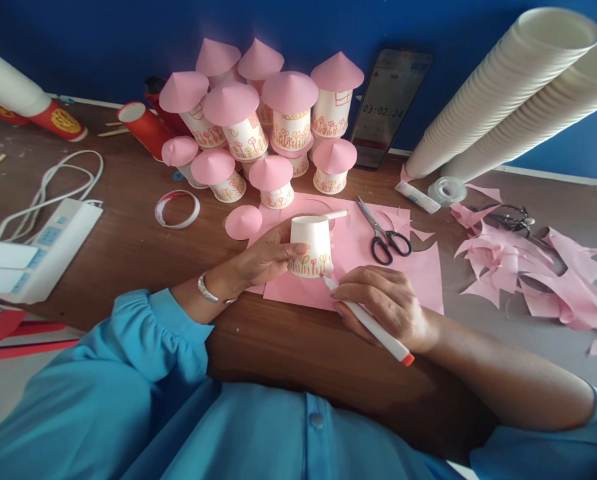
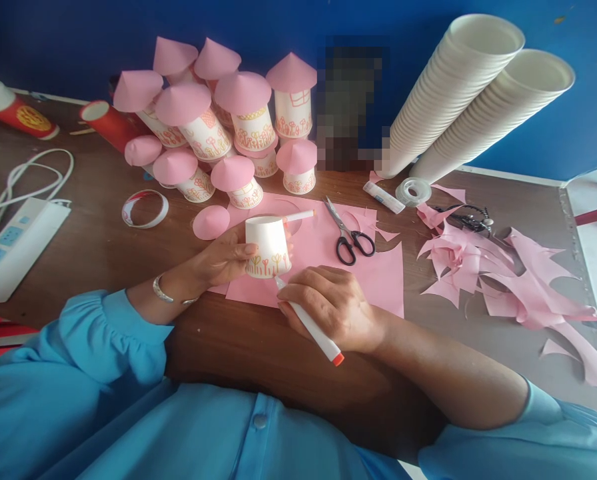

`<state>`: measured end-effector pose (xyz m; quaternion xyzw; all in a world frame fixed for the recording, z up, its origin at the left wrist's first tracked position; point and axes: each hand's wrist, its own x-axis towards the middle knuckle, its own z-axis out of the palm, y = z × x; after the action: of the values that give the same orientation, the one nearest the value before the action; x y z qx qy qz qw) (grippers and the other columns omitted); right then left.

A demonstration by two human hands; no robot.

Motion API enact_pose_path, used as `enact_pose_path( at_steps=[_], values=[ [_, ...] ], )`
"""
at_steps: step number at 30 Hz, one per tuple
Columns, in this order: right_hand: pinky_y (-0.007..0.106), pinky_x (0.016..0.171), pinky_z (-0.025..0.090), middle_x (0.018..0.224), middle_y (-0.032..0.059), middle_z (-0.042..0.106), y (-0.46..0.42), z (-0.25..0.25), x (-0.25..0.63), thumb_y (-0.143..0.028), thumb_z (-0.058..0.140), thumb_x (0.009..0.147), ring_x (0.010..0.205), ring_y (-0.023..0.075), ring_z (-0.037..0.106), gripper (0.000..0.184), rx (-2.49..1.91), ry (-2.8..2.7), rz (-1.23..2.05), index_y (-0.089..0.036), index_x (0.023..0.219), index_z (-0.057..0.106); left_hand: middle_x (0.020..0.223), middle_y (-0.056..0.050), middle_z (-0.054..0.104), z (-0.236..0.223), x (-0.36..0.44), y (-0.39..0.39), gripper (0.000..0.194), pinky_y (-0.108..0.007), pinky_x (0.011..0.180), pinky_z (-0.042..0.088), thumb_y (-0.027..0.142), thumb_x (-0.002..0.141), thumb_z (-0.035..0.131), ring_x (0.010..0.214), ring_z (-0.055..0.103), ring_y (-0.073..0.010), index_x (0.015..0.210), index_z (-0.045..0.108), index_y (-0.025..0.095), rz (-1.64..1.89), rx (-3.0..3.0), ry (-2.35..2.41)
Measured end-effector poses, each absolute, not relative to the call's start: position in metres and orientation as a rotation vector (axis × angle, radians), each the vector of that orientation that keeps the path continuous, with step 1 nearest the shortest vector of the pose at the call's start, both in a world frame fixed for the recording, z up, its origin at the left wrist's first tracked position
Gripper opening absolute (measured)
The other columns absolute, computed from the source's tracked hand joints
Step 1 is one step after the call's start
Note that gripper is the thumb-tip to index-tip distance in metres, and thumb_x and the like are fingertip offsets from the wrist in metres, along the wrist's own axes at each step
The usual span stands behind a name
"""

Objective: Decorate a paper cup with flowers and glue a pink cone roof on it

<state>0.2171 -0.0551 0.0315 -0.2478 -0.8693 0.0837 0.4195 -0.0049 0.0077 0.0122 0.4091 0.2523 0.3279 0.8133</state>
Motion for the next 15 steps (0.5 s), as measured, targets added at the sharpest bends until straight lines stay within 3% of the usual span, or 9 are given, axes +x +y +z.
enact_pose_path(
  at_steps=[9,15],
  values=[
    [0.026,0.057,0.059,0.077,0.0013,0.066,-0.0554,0.0323,0.2183,-0.007,0.063,0.090,0.065,0.0140,0.066,0.020,-0.622,-2.135,0.204,-0.018,0.106,0.057,0.131,-0.014,0.070,0.0063,-0.0093,0.0125,0.053,-0.050,0.097,0.055,0.029,0.083,0.071,0.123,0.065,-0.0365,0.134,0.062,0.021,0.695,0.786,0.463],
    [0.027,0.057,0.059,0.077,0.0025,0.066,-0.0562,0.0322,0.2180,-0.007,0.063,0.090,0.066,0.0144,0.066,0.019,-0.593,-2.142,0.209,-0.017,0.105,0.057,0.122,-0.014,0.073,0.0040,-0.0084,0.0115,0.061,-0.047,0.097,0.056,0.041,0.082,0.078,0.117,0.069,-0.0341,0.137,0.061,0.021,0.696,0.827,0.481]
  ],
)
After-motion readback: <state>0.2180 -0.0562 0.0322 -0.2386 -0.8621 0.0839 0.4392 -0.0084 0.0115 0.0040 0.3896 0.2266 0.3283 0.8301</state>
